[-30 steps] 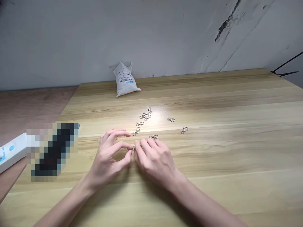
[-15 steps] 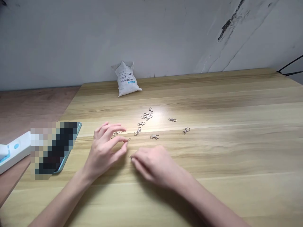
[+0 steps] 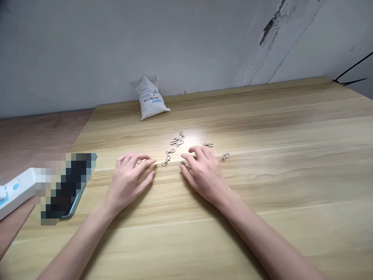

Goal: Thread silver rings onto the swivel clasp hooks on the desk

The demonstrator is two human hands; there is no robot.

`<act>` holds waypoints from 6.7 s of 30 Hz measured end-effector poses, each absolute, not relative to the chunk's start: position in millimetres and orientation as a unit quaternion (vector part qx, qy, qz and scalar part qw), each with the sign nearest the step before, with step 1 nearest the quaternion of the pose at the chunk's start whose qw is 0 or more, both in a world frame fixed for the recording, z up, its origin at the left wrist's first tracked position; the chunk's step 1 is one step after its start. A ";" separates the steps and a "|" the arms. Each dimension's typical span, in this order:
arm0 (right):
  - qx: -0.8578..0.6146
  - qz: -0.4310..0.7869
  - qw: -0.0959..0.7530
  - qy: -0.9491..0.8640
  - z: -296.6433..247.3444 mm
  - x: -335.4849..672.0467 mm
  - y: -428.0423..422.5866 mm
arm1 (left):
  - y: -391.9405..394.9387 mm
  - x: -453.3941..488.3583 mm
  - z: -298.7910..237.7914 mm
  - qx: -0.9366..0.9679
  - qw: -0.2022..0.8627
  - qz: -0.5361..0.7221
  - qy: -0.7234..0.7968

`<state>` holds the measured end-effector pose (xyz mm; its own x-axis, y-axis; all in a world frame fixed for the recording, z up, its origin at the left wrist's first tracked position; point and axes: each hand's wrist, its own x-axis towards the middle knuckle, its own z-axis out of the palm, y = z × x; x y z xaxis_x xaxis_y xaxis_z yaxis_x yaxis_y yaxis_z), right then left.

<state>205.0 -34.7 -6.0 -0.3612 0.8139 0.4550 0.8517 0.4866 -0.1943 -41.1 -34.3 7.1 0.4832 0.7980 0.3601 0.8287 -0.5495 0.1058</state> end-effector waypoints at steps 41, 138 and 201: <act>-0.413 0.246 0.345 -0.806 -8.2 181.1 -44.0 | -52.6 -13.3 4.6 -0.806 -0.165 -0.318 -0.471; -0.356 0.317 0.403 -0.781 -4.1 179.0 -57.4 | -49.8 -24.0 12.0 -0.810 -0.081 -0.369 -0.448; -0.414 0.359 0.289 -0.785 -0.7 177.3 -52.5 | -52.5 -16.2 7.0 -0.839 -0.165 -0.241 -0.459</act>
